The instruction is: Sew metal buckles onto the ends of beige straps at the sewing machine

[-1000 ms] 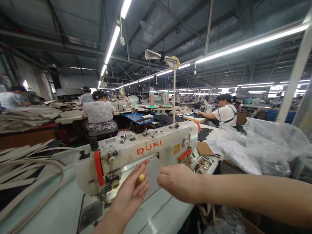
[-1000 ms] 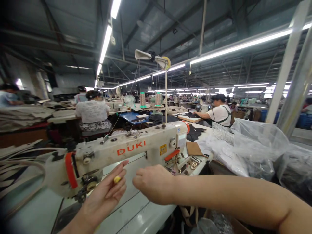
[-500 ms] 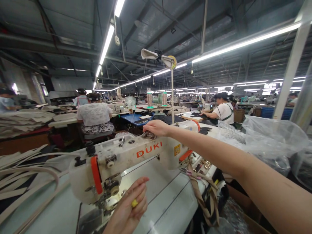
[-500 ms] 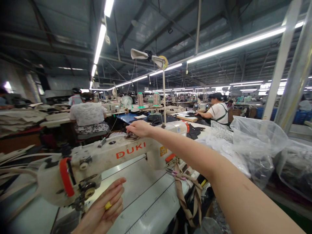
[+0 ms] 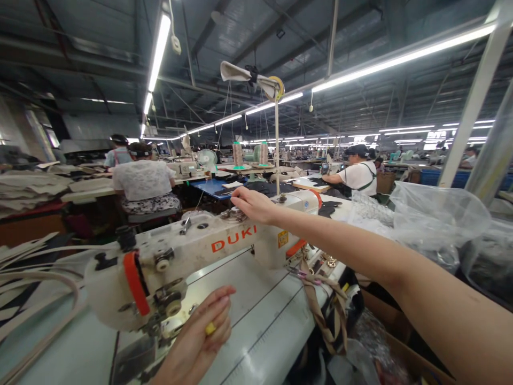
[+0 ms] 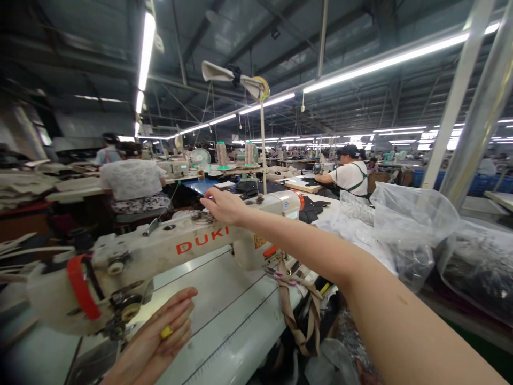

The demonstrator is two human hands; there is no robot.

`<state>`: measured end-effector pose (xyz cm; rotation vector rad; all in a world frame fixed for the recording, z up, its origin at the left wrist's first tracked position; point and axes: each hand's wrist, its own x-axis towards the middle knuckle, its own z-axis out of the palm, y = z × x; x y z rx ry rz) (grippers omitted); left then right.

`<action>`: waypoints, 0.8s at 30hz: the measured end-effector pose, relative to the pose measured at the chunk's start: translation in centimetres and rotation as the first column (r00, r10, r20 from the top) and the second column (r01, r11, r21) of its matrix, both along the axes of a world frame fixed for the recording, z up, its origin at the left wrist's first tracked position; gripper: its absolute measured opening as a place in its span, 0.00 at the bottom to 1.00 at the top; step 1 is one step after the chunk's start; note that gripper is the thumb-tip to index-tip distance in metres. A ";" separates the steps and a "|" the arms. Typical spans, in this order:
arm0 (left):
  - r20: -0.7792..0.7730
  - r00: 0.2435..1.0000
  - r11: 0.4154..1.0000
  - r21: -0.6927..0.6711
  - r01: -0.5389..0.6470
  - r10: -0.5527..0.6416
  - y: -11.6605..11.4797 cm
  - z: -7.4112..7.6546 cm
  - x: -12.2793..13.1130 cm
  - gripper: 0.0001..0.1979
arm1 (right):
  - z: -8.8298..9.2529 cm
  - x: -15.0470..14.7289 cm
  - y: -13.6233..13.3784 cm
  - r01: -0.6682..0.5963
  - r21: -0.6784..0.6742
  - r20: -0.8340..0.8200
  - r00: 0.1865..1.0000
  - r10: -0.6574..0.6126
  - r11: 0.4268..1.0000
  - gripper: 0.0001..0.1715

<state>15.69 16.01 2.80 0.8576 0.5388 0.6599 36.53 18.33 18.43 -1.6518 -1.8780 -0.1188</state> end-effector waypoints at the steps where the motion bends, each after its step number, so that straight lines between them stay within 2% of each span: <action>1: -0.002 1.000 1.000 0.002 -0.001 0.001 0.0 0.1 0.0 0.23 | -0.3 0.1 -0.7 -0.028 0.023 -0.009 1.000 0.028 0.999 0.14; 3: -0.004 1.000 1.000 0.005 0.000 0.000 -0.1 0.2 0.0 0.23 | -1.5 0.5 -2.8 -0.071 0.122 -0.012 0.997 0.073 0.990 0.14; 5: 0.001 1.000 1.000 0.004 0.006 -0.006 -0.2 0.2 0.0 0.23 | -3.7 1.5 -5.5 -0.081 0.232 0.033 0.997 0.075 0.969 0.14; 6: 0.005 1.000 1.000 0.000 0.010 -0.010 -0.3 0.2 0.0 0.23 | -5.1 2.2 -7.0 -0.081 0.234 0.100 0.993 0.059 0.969 0.15; 7: 0.012 1.000 1.000 -0.005 0.015 -0.015 -0.4 0.2 0.0 0.23 | -6.7 3.0 -8.4 -0.071 0.172 0.173 0.984 0.040 0.982 0.15; 8: 0.018 1.000 1.000 -0.009 0.019 -0.019 -0.4 0.1 0.0 0.23 | -8.3 3.8 -9.6 -0.021 0.033 0.239 0.971 0.013 0.999 0.15; 9: 0.026 0.999 1.000 -0.010 0.019 -0.019 -0.4 0.1 0.0 0.23 | -9.9 4.7 -10.6 0.071 -0.133 0.280 0.960 -0.031 0.989 0.13; 10: 0.032 0.999 1.000 -0.009 0.017 -0.016 -0.4 0.0 0.0 0.23 | -11.3 5.4 -11.4 0.174 -0.263 0.291 0.952 -0.094 0.949 0.10; 11: 0.037 0.999 1.000 -0.006 0.011 -0.011 -0.3 -0.1 0.0 0.22 | -12.5 6.1 -11.9 0.230 -0.339 0.298 0.946 -0.128 0.912 0.08; 13: 0.040 0.999 1.000 0.002 0.000 0.000 -0.2 -0.1 0.0 0.21 | -14.3 6.8 -12.4 0.299 -0.432 0.292 0.939 -0.181 0.851 0.07; 17: 0.046 0.999 1.000 0.015 -0.004 0.004 0.1 -0.1 -0.1 0.19 | -15.7 7.0 -12.2 0.336 -0.487 0.266 0.936 -0.230 0.806 0.03; 20: 0.050 0.999 1.000 0.015 -0.004 0.003 0.1 -0.1 -0.1 0.20 | -15.9 7.3 -12.2 0.330 -0.523 0.209 0.943 -0.258 0.786 0.05; 24: 0.053 0.999 1.000 0.010 0.008 -0.009 -0.1 0.1 -0.1 0.20 | -15.6 8.3 -12.4 0.262 -0.551 0.079 0.962 -0.263 0.793 0.03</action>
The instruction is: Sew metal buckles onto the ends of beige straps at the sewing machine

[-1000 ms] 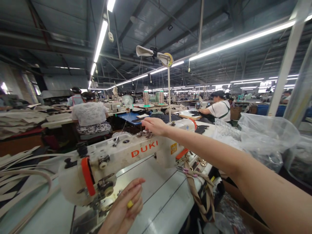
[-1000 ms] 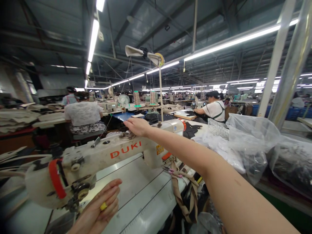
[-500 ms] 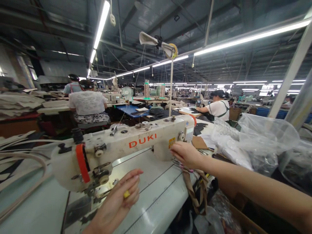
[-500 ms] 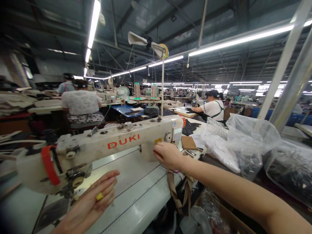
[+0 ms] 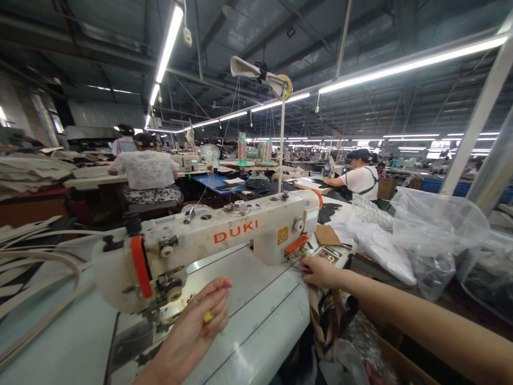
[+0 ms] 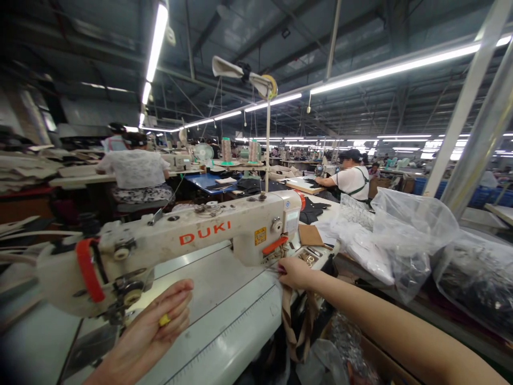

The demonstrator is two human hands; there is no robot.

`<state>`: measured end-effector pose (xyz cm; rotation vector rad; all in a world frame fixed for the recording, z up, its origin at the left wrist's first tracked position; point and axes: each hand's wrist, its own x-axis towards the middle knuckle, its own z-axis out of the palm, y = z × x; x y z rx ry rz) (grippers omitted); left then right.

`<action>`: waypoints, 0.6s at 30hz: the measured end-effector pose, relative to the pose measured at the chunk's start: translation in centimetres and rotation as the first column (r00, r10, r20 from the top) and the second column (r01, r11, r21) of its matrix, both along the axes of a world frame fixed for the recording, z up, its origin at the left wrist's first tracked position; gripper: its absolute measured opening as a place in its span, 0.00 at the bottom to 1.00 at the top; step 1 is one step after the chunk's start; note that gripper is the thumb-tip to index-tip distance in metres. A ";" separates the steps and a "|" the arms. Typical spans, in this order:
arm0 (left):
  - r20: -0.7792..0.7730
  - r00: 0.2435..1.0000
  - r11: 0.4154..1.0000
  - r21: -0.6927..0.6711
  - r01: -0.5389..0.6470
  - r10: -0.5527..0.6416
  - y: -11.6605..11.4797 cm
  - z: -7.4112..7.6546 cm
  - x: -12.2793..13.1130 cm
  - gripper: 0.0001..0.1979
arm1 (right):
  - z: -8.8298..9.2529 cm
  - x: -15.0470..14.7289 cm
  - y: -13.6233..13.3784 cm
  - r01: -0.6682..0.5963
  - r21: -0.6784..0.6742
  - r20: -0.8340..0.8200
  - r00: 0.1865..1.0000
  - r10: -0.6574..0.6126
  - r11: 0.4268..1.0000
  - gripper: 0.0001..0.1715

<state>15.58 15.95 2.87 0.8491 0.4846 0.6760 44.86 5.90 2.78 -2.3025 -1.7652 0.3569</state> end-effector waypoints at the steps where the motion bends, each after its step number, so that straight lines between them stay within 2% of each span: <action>1: 0.003 1.000 1.000 0.002 0.003 -0.003 -0.1 0.1 0.0 0.20 | 0.3 0.1 0.0 -0.008 0.012 -0.028 1.000 0.008 1.000 0.02; 3: 0.010 1.000 1.000 0.011 0.010 -0.011 -0.1 0.1 0.0 0.20 | 1.2 0.1 0.3 -0.052 0.074 -0.119 0.991 0.061 0.996 0.06; 5: 0.011 1.000 1.000 0.023 0.019 -0.020 -0.1 0.1 0.0 0.20 | 2.8 -0.6 1.0 -0.104 0.197 -0.247 0.957 0.152 0.975 0.10; 7: 0.011 1.000 0.999 0.041 0.024 -0.024 -0.1 0.0 0.0 0.19 | 4.9 -1.9 2.0 -0.127 0.347 -0.363 0.896 0.258 0.929 0.17; 9: 0.015 1.000 0.998 0.062 0.026 -0.027 0.1 -0.2 0.0 0.18 | 7.4 -3.6 3.1 -0.141 0.450 -0.405 0.848 0.342 0.882 0.19; 11: 0.015 0.999 0.996 0.081 0.033 -0.034 0.2 -0.4 0.0 0.16 | 10.0 -5.3 4.3 -0.195 0.503 -0.351 0.844 0.405 0.842 0.18; 14: 0.012 0.999 0.994 0.102 0.044 -0.046 0.3 -0.5 -0.1 0.16 | 13.4 -7.1 6.2 -0.284 0.545 -0.061 0.925 0.375 0.789 0.18; 16: 0.008 0.999 0.994 0.101 0.045 -0.046 0.3 -0.4 -0.1 0.17 | 15.0 -7.5 7.3 -0.303 0.510 0.119 0.952 0.283 0.805 0.22; 18: 0.004 0.999 0.995 0.092 0.042 -0.043 0.2 -0.4 -0.1 0.18 | 16.0 -7.5 8.2 -0.287 0.424 0.224 0.952 0.208 0.859 0.29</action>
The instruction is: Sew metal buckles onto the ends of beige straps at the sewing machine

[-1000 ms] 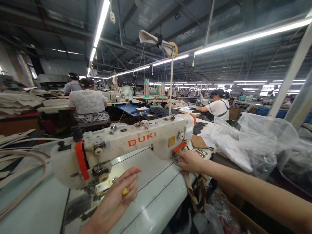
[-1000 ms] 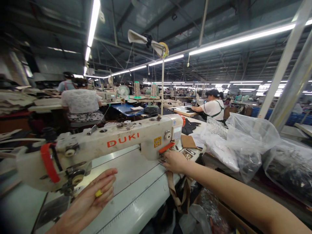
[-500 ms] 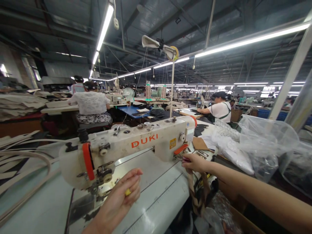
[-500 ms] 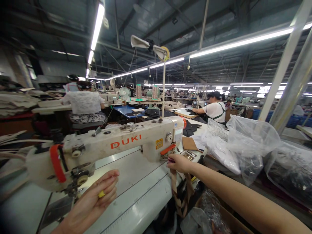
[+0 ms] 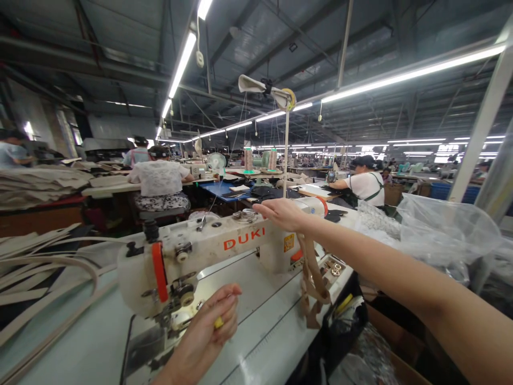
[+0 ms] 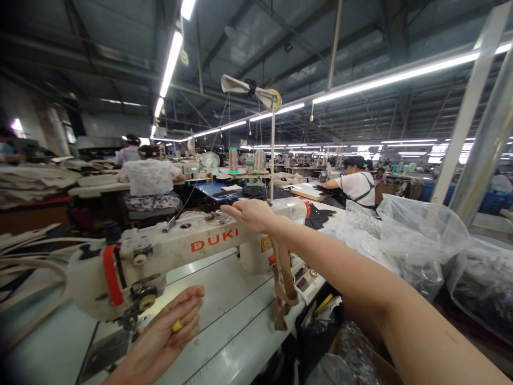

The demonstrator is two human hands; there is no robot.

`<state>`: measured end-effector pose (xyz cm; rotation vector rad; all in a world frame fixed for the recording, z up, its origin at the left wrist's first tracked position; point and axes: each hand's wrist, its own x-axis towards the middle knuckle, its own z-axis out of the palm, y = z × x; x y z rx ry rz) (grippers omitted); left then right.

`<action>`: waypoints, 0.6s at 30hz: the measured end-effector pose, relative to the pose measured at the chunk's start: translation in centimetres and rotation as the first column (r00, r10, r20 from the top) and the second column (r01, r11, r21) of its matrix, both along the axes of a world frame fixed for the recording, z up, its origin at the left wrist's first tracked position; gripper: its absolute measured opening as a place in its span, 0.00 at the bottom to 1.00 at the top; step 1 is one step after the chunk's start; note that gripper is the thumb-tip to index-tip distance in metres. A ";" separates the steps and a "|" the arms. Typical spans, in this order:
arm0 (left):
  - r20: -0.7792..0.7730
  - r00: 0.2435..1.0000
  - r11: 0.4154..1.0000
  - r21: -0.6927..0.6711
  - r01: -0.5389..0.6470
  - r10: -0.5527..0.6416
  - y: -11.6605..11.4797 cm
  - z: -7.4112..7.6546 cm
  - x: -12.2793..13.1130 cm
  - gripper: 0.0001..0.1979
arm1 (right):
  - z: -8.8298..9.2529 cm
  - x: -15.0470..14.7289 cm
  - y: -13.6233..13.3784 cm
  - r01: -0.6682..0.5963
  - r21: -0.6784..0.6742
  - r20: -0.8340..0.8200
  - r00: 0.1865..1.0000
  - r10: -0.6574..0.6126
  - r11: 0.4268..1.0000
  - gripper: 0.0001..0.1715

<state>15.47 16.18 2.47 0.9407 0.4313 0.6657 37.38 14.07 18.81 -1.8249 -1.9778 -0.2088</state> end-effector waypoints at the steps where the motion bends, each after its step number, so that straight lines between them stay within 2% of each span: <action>1: -0.002 1.000 1.000 -0.005 -0.003 0.003 0.0 0.0 0.0 0.19 | 0.3 0.1 0.3 0.033 -0.040 0.052 0.998 -0.031 0.999 0.33; 4: -0.008 1.000 1.000 -0.014 -0.012 0.012 -0.2 -0.1 0.0 0.18 | 0.8 0.2 1.0 0.094 -0.122 0.186 0.980 -0.071 0.988 0.40; 7: -0.009 1.000 1.000 -0.020 -0.008 0.007 -0.2 -0.1 0.0 0.18 | 0.9 0.1 1.3 0.146 -0.134 0.236 0.965 -0.111 0.980 0.40; 14: -0.006 1.000 0.999 -0.030 -0.020 0.020 -0.2 0.5 -0.1 0.17 | 0.8 -0.5 2.2 0.121 -0.064 0.158 0.981 -0.109 0.991 0.23; 18: -0.023 0.999 1.000 0.021 -0.022 0.022 -0.3 0.1 0.0 0.12 | 0.2 -0.5 2.2 0.121 -0.035 0.137 0.984 -0.115 0.992 0.19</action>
